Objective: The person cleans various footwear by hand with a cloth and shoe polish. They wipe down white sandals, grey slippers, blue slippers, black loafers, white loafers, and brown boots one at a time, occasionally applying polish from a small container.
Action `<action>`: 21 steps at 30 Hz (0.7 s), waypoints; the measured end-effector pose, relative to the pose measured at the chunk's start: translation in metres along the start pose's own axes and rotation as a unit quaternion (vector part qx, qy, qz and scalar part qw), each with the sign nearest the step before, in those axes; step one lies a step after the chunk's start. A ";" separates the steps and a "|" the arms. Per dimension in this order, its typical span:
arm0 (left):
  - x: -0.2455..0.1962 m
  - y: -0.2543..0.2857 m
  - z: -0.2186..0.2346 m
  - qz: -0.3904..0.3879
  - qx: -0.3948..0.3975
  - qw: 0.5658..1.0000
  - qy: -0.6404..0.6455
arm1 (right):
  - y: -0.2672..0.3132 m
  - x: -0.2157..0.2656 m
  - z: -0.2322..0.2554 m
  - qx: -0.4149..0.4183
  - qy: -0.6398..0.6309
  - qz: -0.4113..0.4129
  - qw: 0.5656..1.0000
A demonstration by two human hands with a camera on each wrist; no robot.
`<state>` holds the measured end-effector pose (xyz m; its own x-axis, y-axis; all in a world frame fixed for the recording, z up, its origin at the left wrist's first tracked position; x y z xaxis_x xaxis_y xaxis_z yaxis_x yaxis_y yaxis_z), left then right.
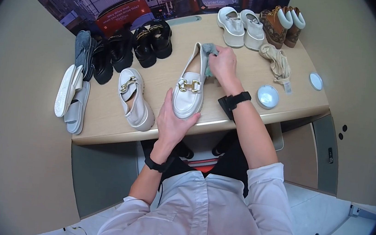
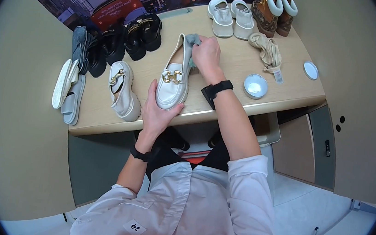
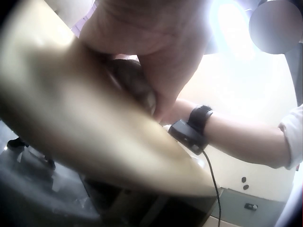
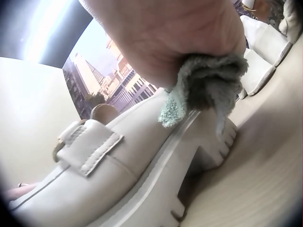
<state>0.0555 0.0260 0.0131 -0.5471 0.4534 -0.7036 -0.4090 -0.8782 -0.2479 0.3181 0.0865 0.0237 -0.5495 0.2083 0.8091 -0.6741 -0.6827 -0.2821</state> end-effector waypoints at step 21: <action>0.010 0.000 -0.002 0.006 0.002 1.000 -0.011 | -0.025 0.013 0.016 0.134 0.080 0.145 0.977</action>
<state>0.0516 0.0307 0.0045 -0.5680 0.4470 -0.6911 -0.4055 -0.8827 -0.2376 0.3359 0.0950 0.0500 -0.7833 0.0704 0.6177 -0.3357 -0.8842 -0.3249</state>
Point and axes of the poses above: each hand's wrist, its own y-axis away from the middle knuckle, its own z-axis out of the back of the hand, x = y × z, the point moved 3 cm from there along -y, towards the middle knuckle, and after that the axes turned 1 degree about -z, right-handed, at the moved point
